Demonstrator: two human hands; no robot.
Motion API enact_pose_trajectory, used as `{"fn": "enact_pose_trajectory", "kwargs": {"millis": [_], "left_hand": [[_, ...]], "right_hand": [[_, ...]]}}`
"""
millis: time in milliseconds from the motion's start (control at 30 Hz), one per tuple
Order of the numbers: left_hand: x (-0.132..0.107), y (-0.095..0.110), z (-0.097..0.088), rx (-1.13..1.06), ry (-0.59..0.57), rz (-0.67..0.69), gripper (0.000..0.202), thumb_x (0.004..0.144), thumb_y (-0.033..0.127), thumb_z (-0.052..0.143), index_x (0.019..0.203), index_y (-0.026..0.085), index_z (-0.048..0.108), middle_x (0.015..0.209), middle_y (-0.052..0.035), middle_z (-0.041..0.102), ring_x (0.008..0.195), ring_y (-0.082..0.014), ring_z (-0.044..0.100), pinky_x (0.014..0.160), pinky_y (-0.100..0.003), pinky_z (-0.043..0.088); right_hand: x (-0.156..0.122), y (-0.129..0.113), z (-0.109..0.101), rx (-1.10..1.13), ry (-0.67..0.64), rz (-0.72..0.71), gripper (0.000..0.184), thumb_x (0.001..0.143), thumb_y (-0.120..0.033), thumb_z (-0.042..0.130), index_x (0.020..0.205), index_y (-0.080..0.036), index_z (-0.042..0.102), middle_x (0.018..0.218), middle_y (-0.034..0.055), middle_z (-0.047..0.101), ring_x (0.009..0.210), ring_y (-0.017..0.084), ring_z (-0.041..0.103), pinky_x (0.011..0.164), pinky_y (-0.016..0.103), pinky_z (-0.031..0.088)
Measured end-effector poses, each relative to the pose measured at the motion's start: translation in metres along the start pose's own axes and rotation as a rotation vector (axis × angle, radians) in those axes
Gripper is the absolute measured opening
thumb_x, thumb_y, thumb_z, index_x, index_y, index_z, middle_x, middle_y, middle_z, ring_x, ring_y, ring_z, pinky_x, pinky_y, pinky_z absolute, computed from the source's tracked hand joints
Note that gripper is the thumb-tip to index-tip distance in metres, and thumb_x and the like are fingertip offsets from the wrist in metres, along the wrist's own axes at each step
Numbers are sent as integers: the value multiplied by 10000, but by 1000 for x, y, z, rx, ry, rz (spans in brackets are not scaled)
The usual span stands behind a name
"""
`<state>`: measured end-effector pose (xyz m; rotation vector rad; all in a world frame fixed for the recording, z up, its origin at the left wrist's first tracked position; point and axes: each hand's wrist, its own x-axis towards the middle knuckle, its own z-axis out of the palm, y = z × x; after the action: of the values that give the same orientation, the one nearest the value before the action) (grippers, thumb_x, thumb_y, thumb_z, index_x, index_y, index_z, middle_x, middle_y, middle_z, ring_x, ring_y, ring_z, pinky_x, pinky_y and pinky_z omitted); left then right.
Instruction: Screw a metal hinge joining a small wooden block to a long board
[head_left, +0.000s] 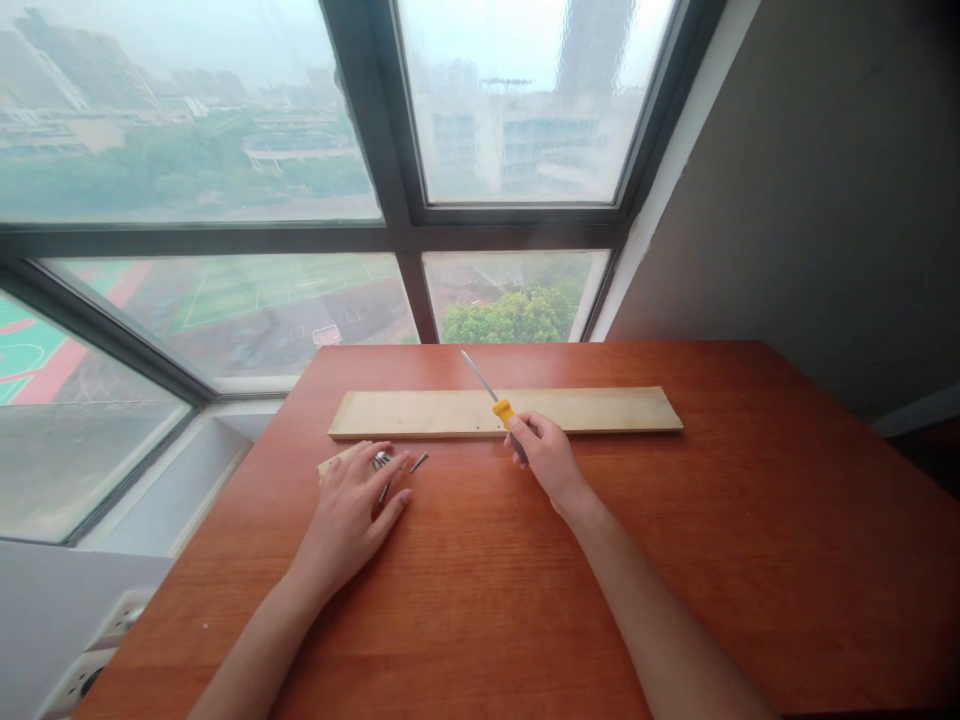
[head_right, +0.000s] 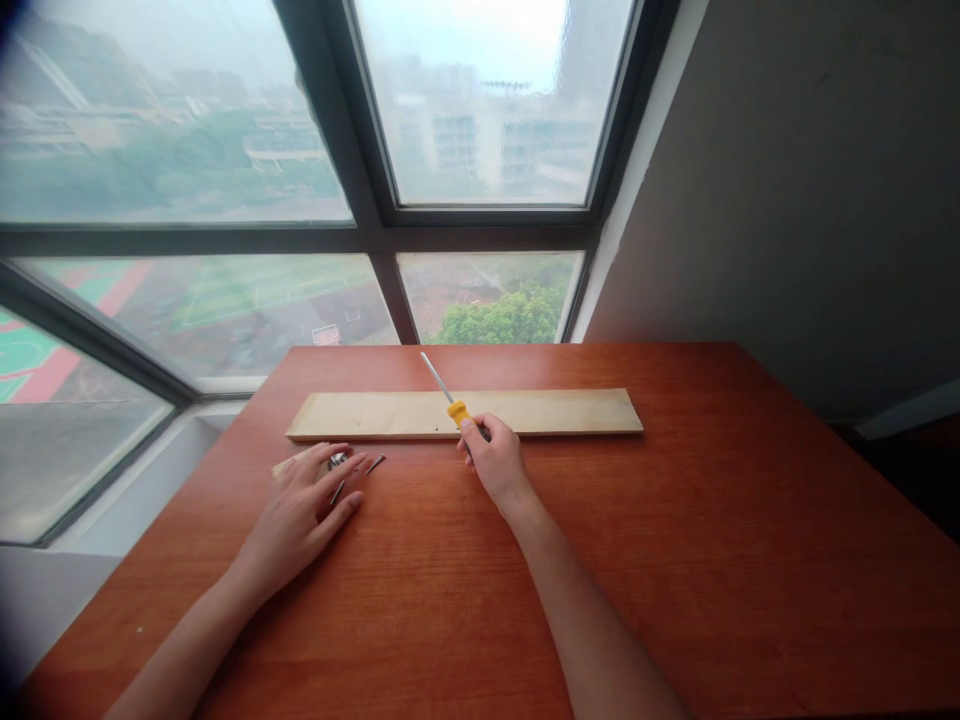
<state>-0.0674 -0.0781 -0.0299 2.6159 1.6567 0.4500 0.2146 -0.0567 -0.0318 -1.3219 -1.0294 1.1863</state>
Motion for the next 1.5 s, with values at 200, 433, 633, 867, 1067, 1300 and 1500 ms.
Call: {"fn": "enact_pose_trajectory", "kwargs": {"millis": [200, 433, 633, 867, 1067, 1300, 1500], "left_hand": [[5, 33, 10, 7, -115, 55, 446, 983, 368, 425, 1414, 318, 527, 1539, -78, 437, 1439, -337, 337, 1143, -645, 233], [11, 76, 23, -19, -178, 207, 552, 1011, 407, 366, 1526, 207, 356, 1589, -96, 348, 1472, -281, 299, 1204, -593, 105], [14, 122, 30, -64, -165, 271, 668, 984, 479, 408, 1559, 168, 273, 1600, -130, 311, 1477, -312, 281, 1212, -584, 92], [13, 135, 32, -110, -136, 262, 615, 968, 410, 457, 1540, 227, 322, 1613, -99, 297, 1482, -334, 257, 1196, -609, 161], [11, 123, 28, -183, -101, 207, 602, 952, 343, 499, 1521, 214, 350, 1621, -142, 262, 1490, -330, 243, 1187, -565, 249], [9, 96, 20, -362, -62, 71, 543, 980, 393, 462, 1488, 223, 377, 1582, -156, 330, 1464, -302, 314, 1172, -526, 314], [16, 78, 17, -492, -7, -46, 430, 1003, 367, 407, 1397, 201, 458, 1525, -131, 420, 1413, -245, 400, 1162, -445, 364]], "right_hand": [[0, 0, 1, -25, -3, -5, 341, 821, -538, 591, 755, -203, 591, 657, -5, 631, 488, 107, 510, 465, 251, 388], [1, 1, 2, -31, -10, -21, 347, 832, -541, 581, 744, -205, 585, 644, -11, 627, 482, 107, 510, 471, 255, 400], [2, 3, 0, -28, 3, -29, 356, 822, -551, 595, 739, -205, 597, 657, -12, 636, 495, 105, 525, 503, 256, 422], [3, 2, -2, -14, 4, -20, 365, 815, -560, 591, 727, -206, 580, 649, -19, 623, 474, 100, 516, 484, 254, 422], [3, 0, -2, -11, -3, -16, 365, 807, -559, 606, 728, -203, 588, 645, -13, 632, 484, 104, 526, 484, 250, 422], [2, -3, -2, -8, -2, -11, 373, 801, -575, 611, 746, -206, 593, 638, -13, 630, 479, 104, 506, 481, 254, 410], [1, -5, -1, 0, 3, 3, 385, 779, -593, 616, 749, -209, 592, 637, -13, 625, 475, 106, 497, 469, 256, 394]]}}
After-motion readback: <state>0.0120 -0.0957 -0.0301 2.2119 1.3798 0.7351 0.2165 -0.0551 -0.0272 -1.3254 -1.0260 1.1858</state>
